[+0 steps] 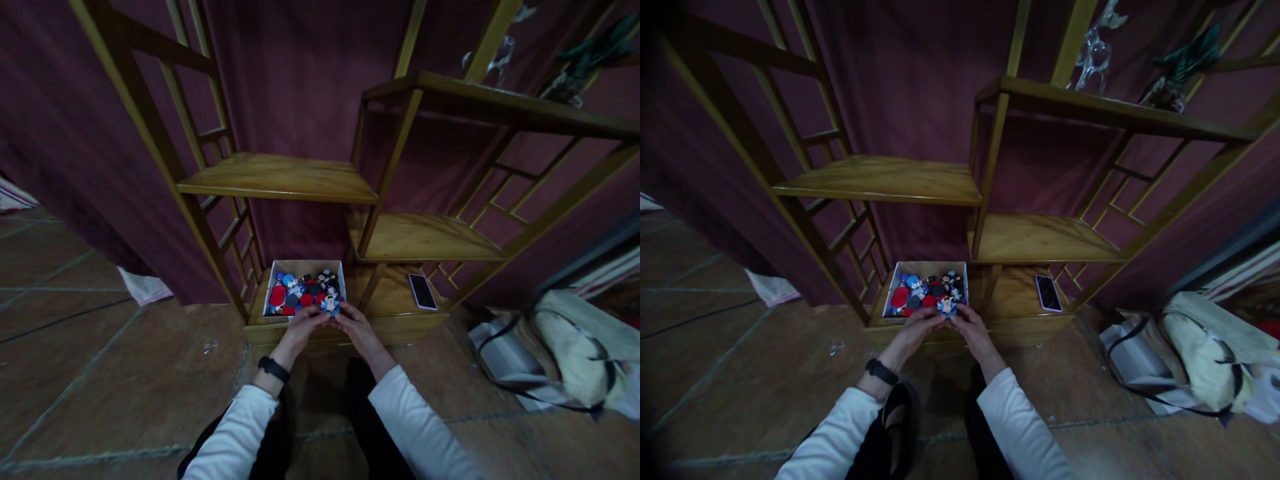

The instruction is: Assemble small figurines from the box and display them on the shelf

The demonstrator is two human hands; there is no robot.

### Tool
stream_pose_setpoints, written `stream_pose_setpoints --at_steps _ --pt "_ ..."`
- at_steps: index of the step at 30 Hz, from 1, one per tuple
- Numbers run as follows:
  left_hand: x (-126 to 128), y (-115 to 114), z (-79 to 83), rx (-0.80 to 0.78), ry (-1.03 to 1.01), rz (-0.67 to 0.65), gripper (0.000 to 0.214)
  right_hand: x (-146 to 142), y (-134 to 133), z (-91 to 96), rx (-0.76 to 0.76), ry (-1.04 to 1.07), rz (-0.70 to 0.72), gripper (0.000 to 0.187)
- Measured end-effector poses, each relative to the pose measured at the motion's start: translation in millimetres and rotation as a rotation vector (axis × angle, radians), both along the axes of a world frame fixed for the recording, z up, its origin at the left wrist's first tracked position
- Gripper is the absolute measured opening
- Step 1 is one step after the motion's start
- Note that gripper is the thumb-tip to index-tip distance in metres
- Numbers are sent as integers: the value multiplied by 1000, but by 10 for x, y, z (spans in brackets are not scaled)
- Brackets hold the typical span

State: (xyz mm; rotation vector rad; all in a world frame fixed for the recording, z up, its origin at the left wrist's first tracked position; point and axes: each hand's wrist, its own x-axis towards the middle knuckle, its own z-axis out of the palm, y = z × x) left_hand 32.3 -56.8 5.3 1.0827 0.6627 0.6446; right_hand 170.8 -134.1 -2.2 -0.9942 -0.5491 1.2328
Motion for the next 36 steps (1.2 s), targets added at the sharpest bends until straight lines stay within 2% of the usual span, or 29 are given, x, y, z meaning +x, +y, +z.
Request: stream_pose_setpoints --at_steps 5,9,14,19,25,29,36 --pt "10 -59 68 -167 -87 26 28 24 -73 -4 32 -65 -11 41" --pt "7 -131 59 -284 -106 82 25 0 -143 -4 68 -92 -10 39" --pt "12 -336 36 -400 -145 160 16 -32 -317 4 74 -77 -6 39" --pt "-32 -527 83 -475 -169 214 13 -107 -477 35 57 -69 -16 40" --pt "-91 -729 129 -427 -110 253 16 -200 -673 67 15 -58 -40 42" --pt "-117 -918 69 -349 -125 256 18 -210 -770 31 27 -61 -13 36" --pt "-101 -1154 -7 -354 -225 342 11 -221 -797 -57 52 -90 21 32"
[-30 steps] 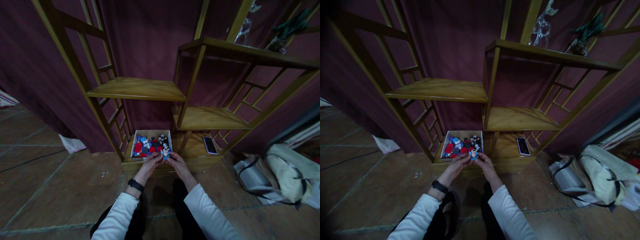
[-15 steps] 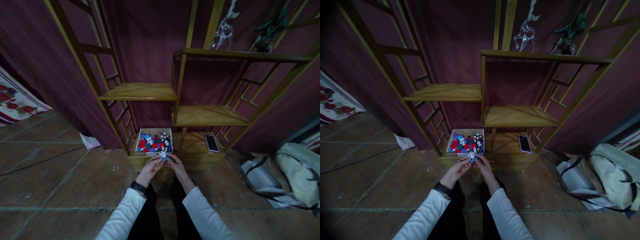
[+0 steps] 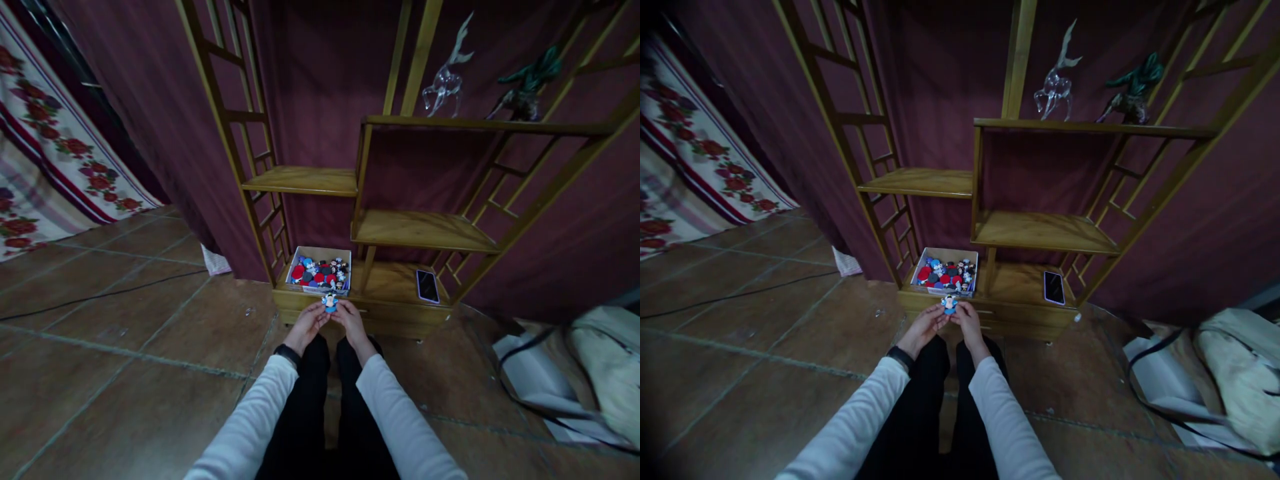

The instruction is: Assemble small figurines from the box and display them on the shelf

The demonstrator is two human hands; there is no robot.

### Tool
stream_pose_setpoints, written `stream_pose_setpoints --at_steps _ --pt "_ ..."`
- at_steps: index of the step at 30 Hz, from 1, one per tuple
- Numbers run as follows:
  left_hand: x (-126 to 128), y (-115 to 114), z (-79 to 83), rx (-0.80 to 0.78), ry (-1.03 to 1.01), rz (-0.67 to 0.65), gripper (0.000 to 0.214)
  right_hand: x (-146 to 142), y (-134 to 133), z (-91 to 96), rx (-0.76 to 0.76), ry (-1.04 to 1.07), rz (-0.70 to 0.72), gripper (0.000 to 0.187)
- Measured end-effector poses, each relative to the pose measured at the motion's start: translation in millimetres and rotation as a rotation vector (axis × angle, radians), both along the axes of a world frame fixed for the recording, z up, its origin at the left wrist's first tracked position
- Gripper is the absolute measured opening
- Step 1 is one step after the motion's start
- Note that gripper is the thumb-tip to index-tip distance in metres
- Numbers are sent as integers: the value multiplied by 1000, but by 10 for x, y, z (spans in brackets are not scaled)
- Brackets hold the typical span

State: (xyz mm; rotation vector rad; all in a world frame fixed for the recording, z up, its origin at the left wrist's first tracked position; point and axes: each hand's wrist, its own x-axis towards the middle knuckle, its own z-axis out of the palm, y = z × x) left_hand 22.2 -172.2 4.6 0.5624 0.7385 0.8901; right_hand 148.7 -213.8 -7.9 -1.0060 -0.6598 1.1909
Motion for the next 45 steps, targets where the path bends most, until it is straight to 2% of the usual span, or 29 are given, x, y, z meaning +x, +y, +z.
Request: stream_pose_setpoints --at_steps 7,14,20,31,36,45 --pt "78 -110 16 -8 -15 89 5 -15 -50 28 21 19 -8 33" --pt "131 -170 9 26 -7 88 7 85 -52 0 -7 -5 -8 36" --pt "157 -156 -22 56 -7 94 9 136 -84 40 -18 -15 40 33" --pt "157 -138 10 40 56 91 12 88 -19 8 -25 -31 -19 33" --pt "185 -97 -35 82 121 117 16 80 18 -18 -36 -57 -35 30" --pt "180 -54 -100 102 130 112 20 96 -17 62 -22 -42 -25 29"
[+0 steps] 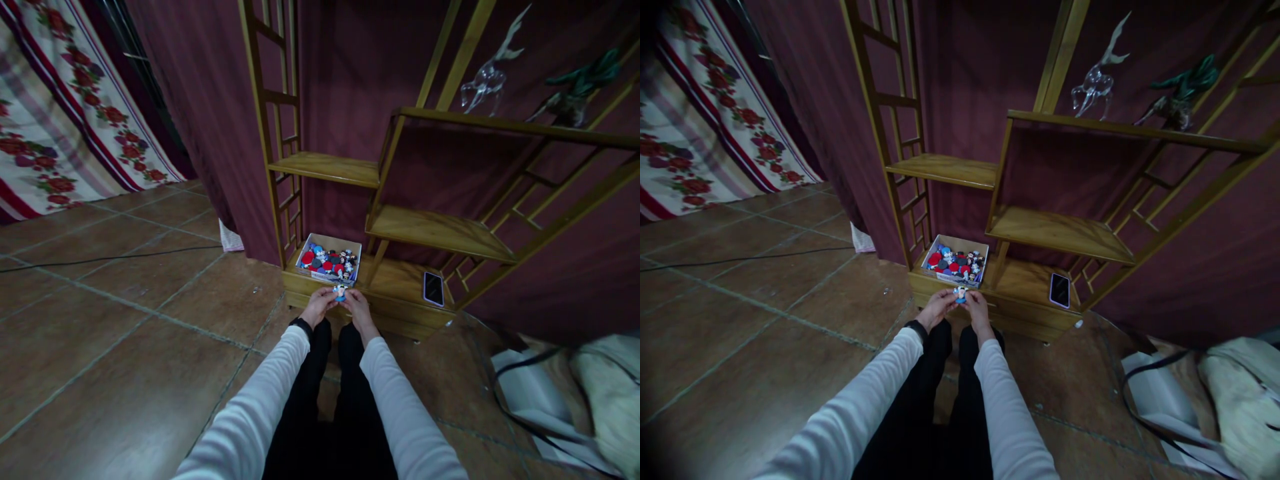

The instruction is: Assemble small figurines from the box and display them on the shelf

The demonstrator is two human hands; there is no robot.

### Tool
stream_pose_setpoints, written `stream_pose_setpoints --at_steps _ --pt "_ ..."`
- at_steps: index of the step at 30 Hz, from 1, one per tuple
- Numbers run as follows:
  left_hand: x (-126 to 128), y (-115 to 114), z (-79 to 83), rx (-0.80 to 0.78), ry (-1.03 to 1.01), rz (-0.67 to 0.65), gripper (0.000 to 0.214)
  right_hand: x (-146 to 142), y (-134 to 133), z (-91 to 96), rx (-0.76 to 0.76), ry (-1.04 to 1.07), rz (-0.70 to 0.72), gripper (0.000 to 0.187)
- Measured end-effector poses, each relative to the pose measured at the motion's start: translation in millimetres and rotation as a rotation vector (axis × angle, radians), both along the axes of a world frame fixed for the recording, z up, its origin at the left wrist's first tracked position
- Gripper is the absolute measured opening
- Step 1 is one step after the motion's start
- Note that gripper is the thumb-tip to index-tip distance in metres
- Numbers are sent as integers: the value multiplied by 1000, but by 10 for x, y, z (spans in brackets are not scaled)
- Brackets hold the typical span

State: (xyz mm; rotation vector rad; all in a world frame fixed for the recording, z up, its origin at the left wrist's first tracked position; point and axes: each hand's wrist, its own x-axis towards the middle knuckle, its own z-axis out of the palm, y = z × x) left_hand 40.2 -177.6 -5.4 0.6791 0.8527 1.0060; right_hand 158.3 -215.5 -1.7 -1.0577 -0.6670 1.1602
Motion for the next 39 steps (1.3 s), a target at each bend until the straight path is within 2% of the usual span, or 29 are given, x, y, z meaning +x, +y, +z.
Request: stream_pose_setpoints --at_steps 8,17,26,39 --pt "18 21 -31 -5 -20 20 23 53 26 -78 21 -1 44 34" --pt "5 -2 -7 2 -43 -5 21 85 49 -116 19 42 36 28" --pt "21 -15 -31 105 -53 25 39 78 47 -95 9 76 35 23" --pt "20 -9 -37 226 10 49 35 93 45 -100 48 116 24 23"
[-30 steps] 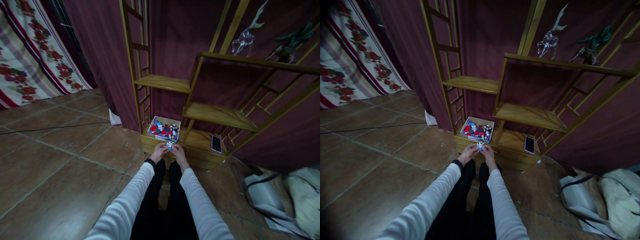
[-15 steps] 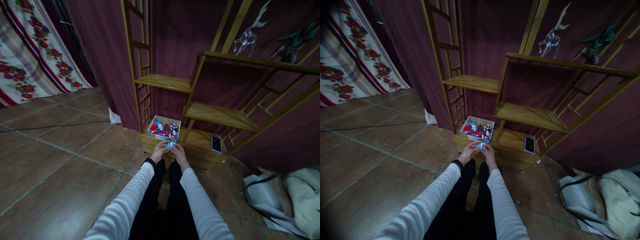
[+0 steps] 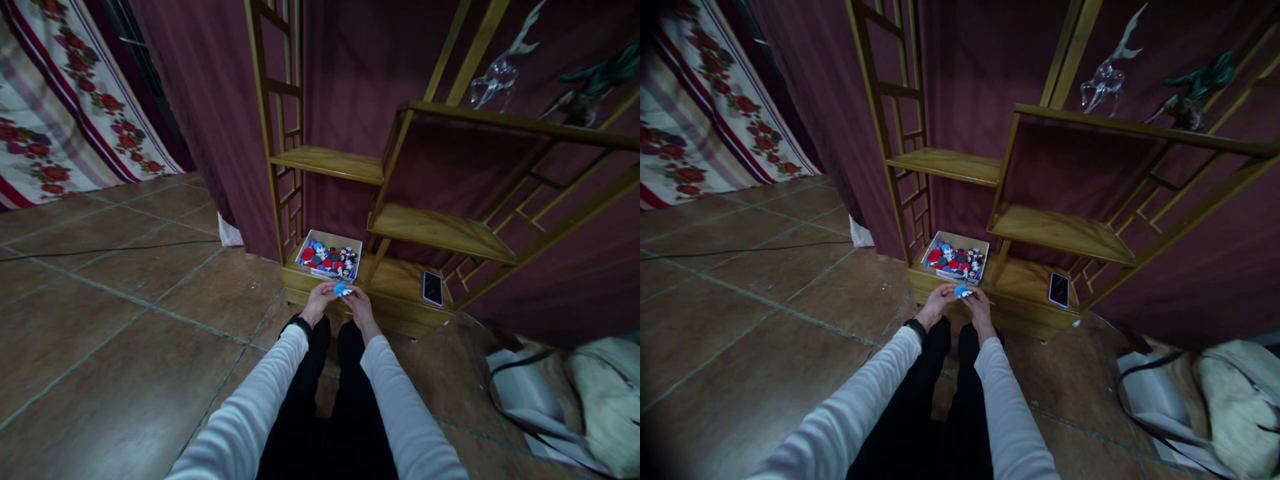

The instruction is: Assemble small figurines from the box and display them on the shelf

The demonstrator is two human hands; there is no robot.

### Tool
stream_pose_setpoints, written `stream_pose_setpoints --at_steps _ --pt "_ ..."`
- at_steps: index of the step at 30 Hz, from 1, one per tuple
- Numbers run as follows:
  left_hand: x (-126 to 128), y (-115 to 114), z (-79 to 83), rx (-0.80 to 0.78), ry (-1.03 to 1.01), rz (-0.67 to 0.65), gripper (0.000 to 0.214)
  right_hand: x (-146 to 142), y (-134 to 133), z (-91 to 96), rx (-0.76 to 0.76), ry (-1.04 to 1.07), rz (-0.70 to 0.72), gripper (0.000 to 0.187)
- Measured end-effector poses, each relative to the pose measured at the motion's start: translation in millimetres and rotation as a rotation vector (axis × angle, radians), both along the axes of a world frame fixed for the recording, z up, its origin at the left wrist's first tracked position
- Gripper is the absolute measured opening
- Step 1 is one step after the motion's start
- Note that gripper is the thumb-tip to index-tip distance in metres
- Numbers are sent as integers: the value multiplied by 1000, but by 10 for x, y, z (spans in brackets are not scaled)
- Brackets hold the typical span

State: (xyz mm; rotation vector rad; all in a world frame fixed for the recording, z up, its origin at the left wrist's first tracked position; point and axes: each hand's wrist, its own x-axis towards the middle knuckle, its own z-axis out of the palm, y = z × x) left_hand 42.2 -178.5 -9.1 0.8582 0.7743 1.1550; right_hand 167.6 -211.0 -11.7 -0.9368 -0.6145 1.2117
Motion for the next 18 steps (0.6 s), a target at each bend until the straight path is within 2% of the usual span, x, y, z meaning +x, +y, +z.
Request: stream_pose_setpoints --at_steps 9,18 --pt "-1 24 -33 -75 -14 -51 42 4 28 -59 -56 -54 -32 25" --pt "3 27 -27 -135 -34 -68 31 0 41 -86 -81 -60 -49 27"
